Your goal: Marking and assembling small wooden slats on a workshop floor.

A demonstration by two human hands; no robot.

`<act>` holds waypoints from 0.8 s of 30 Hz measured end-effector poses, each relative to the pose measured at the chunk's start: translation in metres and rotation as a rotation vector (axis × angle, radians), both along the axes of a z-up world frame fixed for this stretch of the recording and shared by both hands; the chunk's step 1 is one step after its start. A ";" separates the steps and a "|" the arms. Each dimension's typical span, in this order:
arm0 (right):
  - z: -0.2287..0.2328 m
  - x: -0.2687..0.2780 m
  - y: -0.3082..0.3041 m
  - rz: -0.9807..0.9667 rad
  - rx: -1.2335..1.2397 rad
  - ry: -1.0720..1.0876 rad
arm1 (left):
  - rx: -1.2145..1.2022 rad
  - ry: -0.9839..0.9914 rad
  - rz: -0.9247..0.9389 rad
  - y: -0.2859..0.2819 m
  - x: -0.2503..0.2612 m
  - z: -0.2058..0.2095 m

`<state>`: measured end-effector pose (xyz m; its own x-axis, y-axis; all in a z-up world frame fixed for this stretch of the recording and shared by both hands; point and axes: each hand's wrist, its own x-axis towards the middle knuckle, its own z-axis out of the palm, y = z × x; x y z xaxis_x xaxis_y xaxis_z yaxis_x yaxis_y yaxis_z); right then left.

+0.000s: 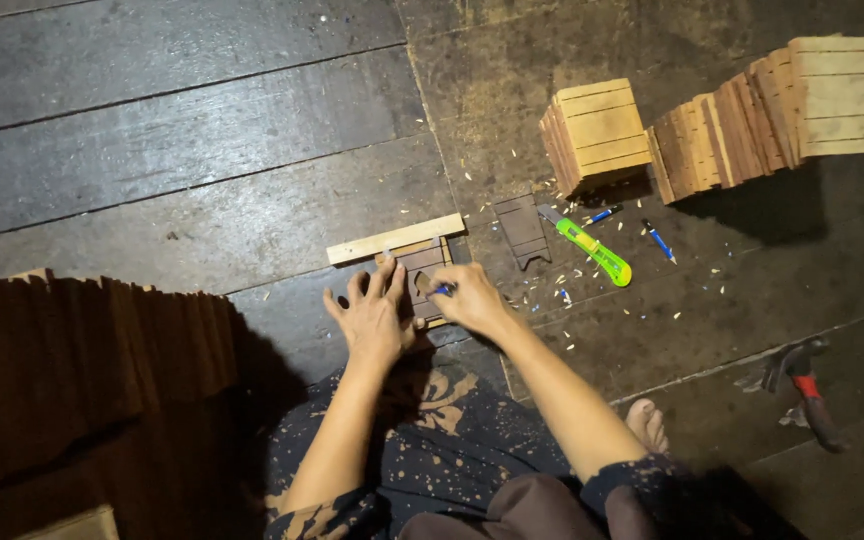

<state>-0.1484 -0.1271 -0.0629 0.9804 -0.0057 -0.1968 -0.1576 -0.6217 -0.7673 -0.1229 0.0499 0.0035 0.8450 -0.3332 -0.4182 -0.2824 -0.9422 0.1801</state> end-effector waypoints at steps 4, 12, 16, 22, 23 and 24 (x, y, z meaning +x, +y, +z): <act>-0.021 -0.042 0.009 -0.028 0.134 -0.403 | -0.026 0.016 -0.006 0.001 0.001 -0.005; 0.000 -0.044 0.030 0.084 -0.357 -0.807 | -0.034 -0.011 -0.020 0.001 0.000 -0.011; 0.008 -0.035 0.031 0.144 -0.478 -0.869 | -0.029 -0.028 -0.016 0.000 0.000 -0.008; 0.002 -0.028 0.040 0.143 -0.620 -0.917 | -0.031 -0.074 -0.028 0.004 -0.001 -0.009; 0.003 -0.026 0.044 0.123 -0.675 -0.941 | -0.035 -0.118 -0.041 0.005 -0.002 -0.009; 0.003 -0.026 0.047 0.119 -0.679 -0.938 | -0.038 -0.117 -0.047 0.006 -0.002 -0.008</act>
<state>-0.1741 -0.0797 -0.0601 0.7411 0.2709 0.6143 0.3826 -0.9223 -0.0549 -0.1251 0.0558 -0.0048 0.8705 -0.3868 -0.3043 -0.3467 -0.9208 0.1784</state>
